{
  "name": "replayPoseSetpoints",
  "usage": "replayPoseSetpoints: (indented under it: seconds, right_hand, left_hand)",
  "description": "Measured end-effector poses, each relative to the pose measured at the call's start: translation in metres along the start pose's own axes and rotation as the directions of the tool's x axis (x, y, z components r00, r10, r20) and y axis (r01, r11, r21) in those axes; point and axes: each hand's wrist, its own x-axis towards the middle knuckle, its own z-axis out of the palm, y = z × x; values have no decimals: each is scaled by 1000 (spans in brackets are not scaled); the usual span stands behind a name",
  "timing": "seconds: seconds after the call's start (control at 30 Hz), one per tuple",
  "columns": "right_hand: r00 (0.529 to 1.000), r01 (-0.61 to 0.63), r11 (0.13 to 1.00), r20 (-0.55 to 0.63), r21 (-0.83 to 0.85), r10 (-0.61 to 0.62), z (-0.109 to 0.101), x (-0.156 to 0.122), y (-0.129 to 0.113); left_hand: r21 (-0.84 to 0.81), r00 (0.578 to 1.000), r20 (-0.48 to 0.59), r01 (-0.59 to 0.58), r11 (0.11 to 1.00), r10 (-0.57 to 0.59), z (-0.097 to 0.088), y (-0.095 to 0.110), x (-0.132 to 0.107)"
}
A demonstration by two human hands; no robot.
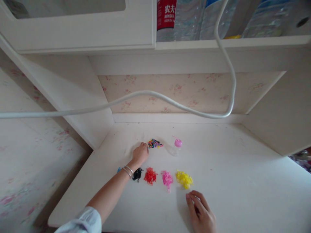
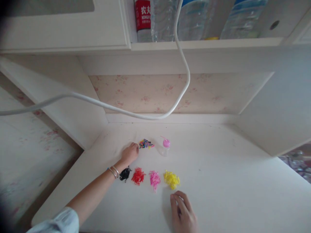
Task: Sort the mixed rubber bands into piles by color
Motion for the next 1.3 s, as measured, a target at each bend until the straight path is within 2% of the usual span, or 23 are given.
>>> replayPoseSetpoints:
  seconds: [0.27,0.47,0.63,0.97,1.1,1.2,1.3]
  right_hand:
    - [998,-2,1000,55,10,1,0,1,-4]
    - [999,-15,1000,32,9,15,-3,2,-9]
    - [998,-26,1000,57,-5,26,-2,0,-6]
    - [997,-16,1000,80,-15,17,-3,-1,-6]
    - [999,-8,1000,47,-11,9,-1,-2,-2]
    - [999,1,1000,45,-12,-1,0,-2,3]
    - [997,20,1000,69,-20,-18,1,-3,6]
  left_hand:
    - [41,1000,12,-1,999,0,4,-1,3]
    - [29,999,22,-35,999,35,5,2,4]
    - [12,998,14,-58,998,58,4,0,4]
    - [45,997,-74,37,998,-33,-19,-23,-13]
    - [57,991,-116,78,995,-71,-30,-36,-34]
    - [66,985,-149,94,993,-83,-35,-48,-65]
    - [98,969,-229,121,988,-96,-34,-63,-100]
